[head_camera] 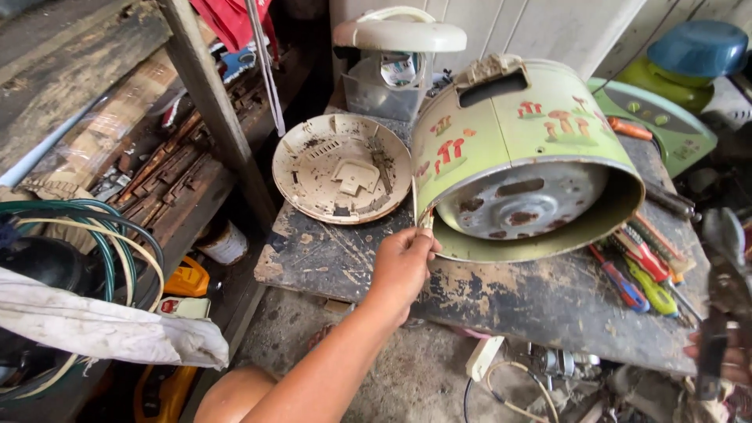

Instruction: Disassembling and inspecting the internal components of a rice cooker for repair

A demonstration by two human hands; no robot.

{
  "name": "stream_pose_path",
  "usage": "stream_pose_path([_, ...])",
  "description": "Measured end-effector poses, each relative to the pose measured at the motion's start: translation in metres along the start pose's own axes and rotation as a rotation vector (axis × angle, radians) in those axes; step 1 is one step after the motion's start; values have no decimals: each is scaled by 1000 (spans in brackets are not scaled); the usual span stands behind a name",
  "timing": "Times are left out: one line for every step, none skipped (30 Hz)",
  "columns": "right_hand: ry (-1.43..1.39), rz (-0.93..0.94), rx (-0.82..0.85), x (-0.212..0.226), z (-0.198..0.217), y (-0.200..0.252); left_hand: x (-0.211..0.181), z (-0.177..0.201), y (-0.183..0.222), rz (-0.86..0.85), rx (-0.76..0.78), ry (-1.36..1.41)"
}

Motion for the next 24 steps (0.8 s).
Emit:
stream_pose_path([-124,20,119,-37,-32,-25,-3,1,0,138,50,-37])
stream_pose_path([-136,28,114,-51,-82,-67,-2,2,0,147,54,-49])
stream_pose_path([183,27,-569,-62,-138,-101,-2,3,0,141,73,-54])
stream_pose_path([501,-52,-1256,-70,-215,-120,-1,3,0,136,92,-59])
stream_pose_path([487,-54,-1262,-59,-246,-158,4,5,-2,144,97,-69])
stream_pose_path([600,-345,-1287,-54,-280,-193,7,6,-5,118,95,-46])
stream_pose_path([706,-633,-1299,-53,-318,-225,11,9,-7,91,93,-23])
stream_pose_path([700,-634,-1298,-57,-319,-233,11,8,-6,94,93,-28])
stream_pose_path([840,-594,-1129,-60,-321,-246,11,8,-6,95,101,-22])
stream_pose_path([976,-549,-951,-63,-323,-260,11,10,-5,96,104,-12])
stream_pose_path([974,-551,-944,-61,-322,-272,12,10,-6,99,98,-14])
stream_pose_path([1094,-595,-875,-58,-322,-284,13,9,-7,85,95,-1])
stream_pose_path([1211,-636,-802,-55,-321,-296,14,9,-8,70,92,13])
stream_pose_path([1211,-634,-795,-50,-322,-306,14,10,-8,70,85,11])
stream_pose_path([1296,-706,-769,-45,-322,-315,14,10,-8,57,94,2])
stream_pose_path([1376,-780,-750,-40,-322,-322,14,8,-9,47,109,-10])
stream_pose_path([1370,-778,-751,-36,-324,-329,14,9,-10,49,111,-16])
stream_pose_path([1359,-778,-740,-31,-325,-335,16,9,-11,52,112,-19])
stream_pose_path([1348,-779,-729,-27,-326,-340,17,9,-13,56,114,-21])
stream_pose_path([1336,-780,-729,-24,-324,-344,18,9,-14,63,116,-30])
stream_pose_path([1364,-773,-709,-22,-322,-348,19,9,-14,77,110,-19])
stream_pose_path([1387,-763,-694,-20,-319,-352,19,9,-15,91,109,-13])
stream_pose_path([1370,-762,-699,-20,-316,-356,21,10,-16,99,114,-27])
stream_pose_path([1379,-708,-685,-19,-313,-360,22,10,-18,82,113,-30])
Point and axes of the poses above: each hand's wrist, its own y-axis away from the middle knuckle, its own z-axis out of the back of the hand, x = y × z, the point moved 2 cm from there along -y, towards the middle knuckle, and after that the axes turned 5 degrees about y, right-handed, at the moved point
